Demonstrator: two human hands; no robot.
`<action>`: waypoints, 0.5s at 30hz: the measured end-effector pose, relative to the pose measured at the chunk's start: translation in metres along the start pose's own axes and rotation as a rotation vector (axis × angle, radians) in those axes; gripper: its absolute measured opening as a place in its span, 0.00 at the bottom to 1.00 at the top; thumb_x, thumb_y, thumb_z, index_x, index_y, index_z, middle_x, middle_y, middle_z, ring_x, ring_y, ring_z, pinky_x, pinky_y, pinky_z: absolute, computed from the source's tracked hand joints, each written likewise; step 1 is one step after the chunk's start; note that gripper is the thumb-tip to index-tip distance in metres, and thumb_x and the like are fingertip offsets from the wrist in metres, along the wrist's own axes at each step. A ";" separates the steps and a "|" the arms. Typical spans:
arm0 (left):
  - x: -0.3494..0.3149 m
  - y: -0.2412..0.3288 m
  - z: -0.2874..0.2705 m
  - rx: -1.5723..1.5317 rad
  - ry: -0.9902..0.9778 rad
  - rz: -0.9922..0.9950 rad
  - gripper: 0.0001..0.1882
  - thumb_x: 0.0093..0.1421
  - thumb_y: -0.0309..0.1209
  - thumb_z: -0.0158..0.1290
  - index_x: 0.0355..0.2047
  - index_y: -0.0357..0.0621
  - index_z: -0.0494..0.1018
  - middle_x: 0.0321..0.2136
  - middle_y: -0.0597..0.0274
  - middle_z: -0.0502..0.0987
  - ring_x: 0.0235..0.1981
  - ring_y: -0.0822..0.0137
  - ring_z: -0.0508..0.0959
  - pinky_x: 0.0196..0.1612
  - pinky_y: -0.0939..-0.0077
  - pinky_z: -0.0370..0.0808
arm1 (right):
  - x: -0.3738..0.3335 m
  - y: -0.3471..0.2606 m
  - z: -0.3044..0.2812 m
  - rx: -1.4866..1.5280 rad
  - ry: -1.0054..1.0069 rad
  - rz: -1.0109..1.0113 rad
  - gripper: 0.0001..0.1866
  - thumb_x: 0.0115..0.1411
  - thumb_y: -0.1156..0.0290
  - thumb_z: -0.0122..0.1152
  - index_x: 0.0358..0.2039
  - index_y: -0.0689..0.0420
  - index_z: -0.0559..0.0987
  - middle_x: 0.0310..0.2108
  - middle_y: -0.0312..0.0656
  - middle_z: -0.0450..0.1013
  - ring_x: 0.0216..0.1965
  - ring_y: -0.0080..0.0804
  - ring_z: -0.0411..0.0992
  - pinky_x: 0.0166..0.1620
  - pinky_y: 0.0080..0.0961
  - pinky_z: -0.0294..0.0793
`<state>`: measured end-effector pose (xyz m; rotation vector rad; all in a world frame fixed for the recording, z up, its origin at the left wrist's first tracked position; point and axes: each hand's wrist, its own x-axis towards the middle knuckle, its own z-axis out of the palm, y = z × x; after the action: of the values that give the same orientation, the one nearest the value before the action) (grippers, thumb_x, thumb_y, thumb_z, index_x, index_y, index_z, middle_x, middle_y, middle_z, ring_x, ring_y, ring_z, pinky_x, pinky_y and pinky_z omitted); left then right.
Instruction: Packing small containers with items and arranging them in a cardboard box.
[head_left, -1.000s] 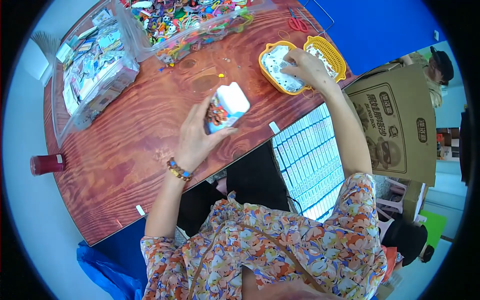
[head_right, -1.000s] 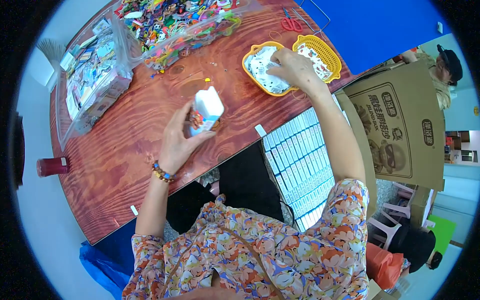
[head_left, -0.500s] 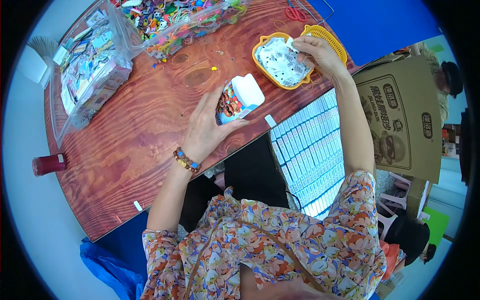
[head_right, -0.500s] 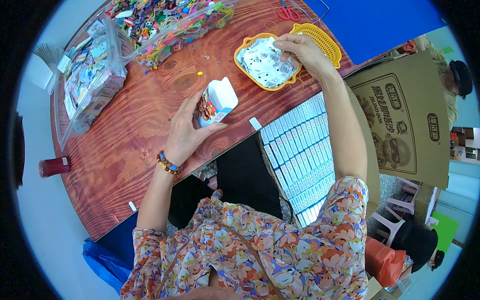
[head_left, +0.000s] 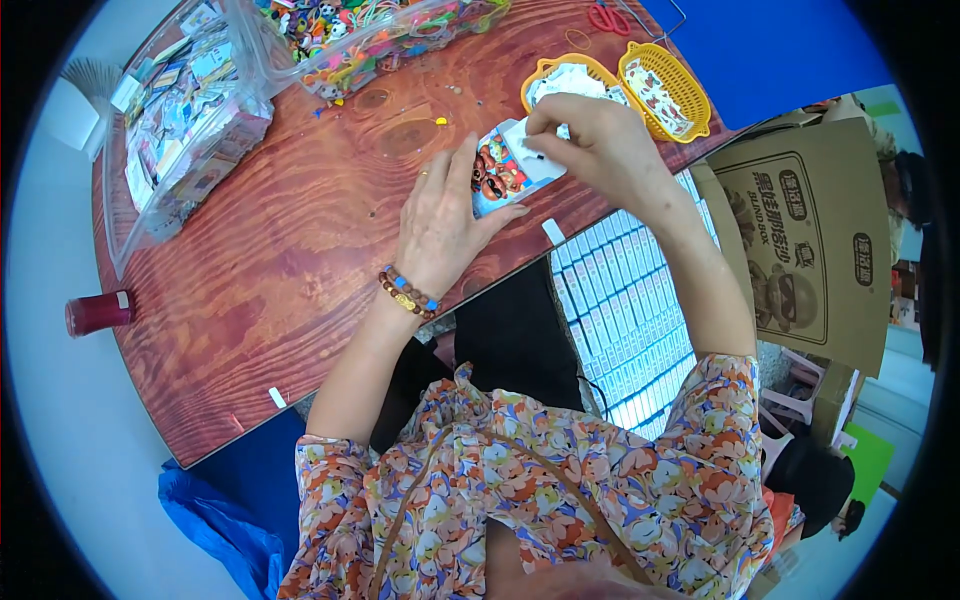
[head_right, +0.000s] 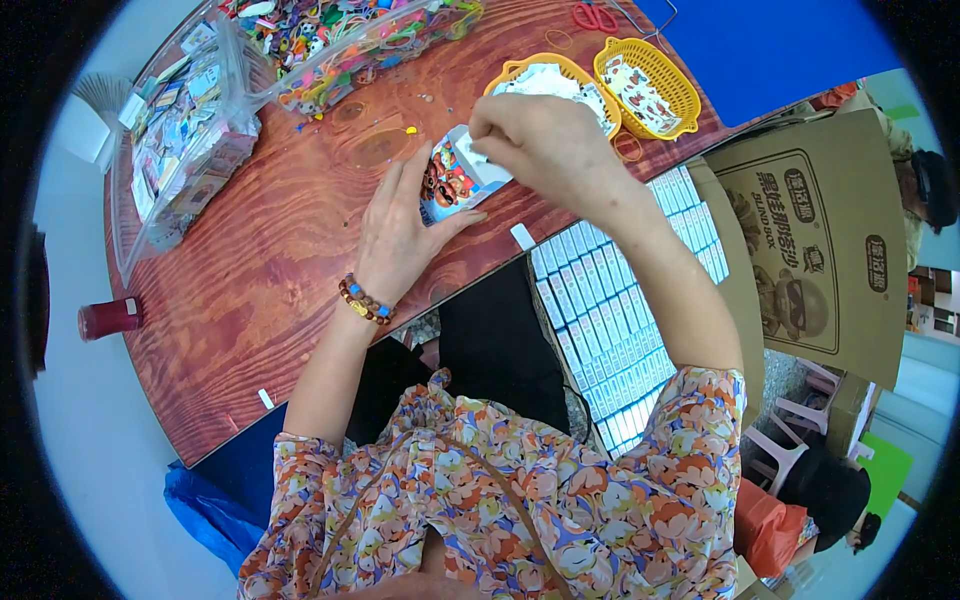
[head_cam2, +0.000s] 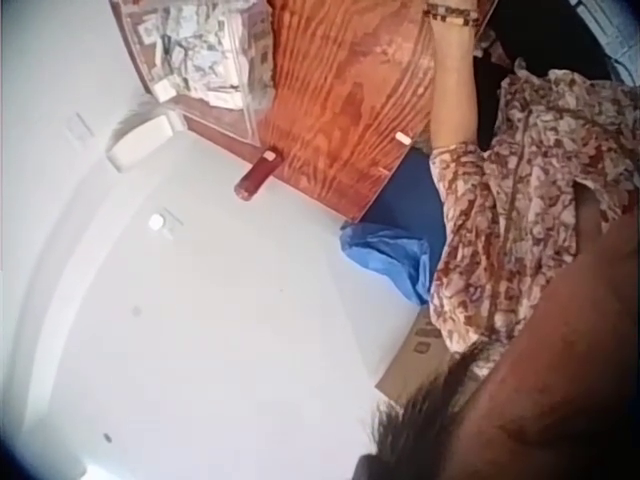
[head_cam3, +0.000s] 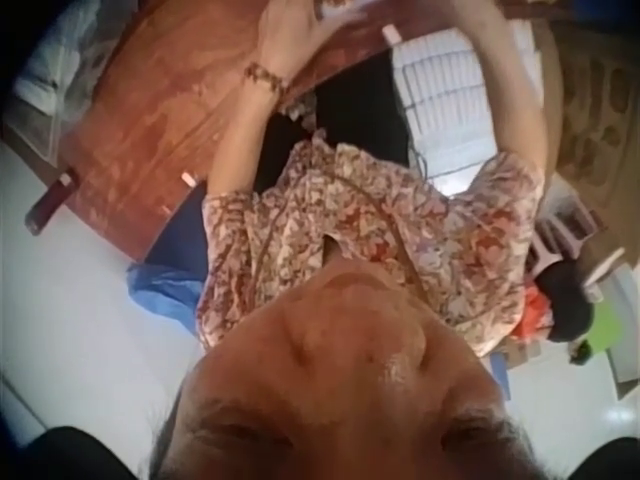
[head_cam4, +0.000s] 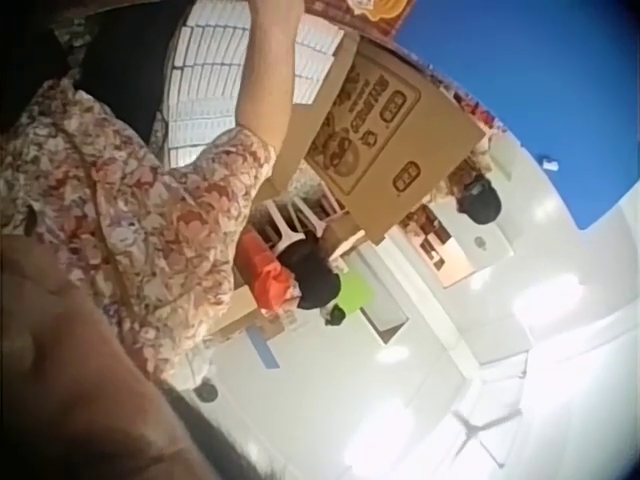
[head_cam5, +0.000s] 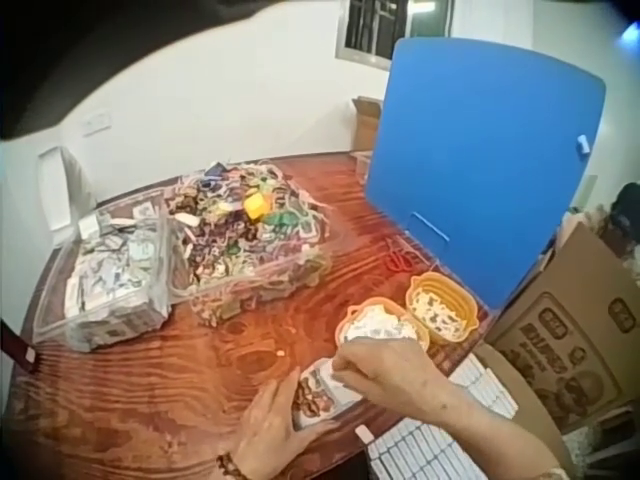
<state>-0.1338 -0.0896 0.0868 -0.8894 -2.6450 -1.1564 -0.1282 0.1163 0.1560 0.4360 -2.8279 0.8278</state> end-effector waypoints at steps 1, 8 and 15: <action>0.001 0.002 0.002 0.017 0.020 0.021 0.43 0.46 0.43 0.69 0.58 0.34 0.63 0.43 0.46 0.72 0.46 0.48 0.75 0.47 0.58 0.75 | -0.001 -0.003 0.003 -0.181 0.017 -0.066 0.07 0.59 0.70 0.61 0.37 0.57 0.81 0.26 0.40 0.76 0.28 0.33 0.77 0.32 0.27 0.73; -0.006 -0.009 -0.002 0.011 0.037 -0.043 0.44 0.47 0.41 0.69 0.59 0.32 0.62 0.46 0.42 0.72 0.48 0.45 0.74 0.49 0.57 0.74 | 0.006 0.019 -0.006 0.216 0.099 0.201 0.11 0.64 0.68 0.57 0.43 0.58 0.82 0.29 0.36 0.79 0.26 0.22 0.75 0.30 0.19 0.73; -0.011 -0.013 -0.001 -0.061 0.065 -0.017 0.45 0.47 0.40 0.69 0.60 0.32 0.61 0.49 0.41 0.71 0.49 0.44 0.74 0.51 0.58 0.73 | -0.004 0.175 -0.060 -0.405 -0.026 0.700 0.13 0.56 0.60 0.63 0.36 0.55 0.82 0.30 0.41 0.80 0.31 0.30 0.78 0.37 0.31 0.75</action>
<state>-0.1324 -0.1028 0.0755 -0.8265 -2.5830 -1.2546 -0.1765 0.2906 0.1176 -0.6317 -3.0691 0.2965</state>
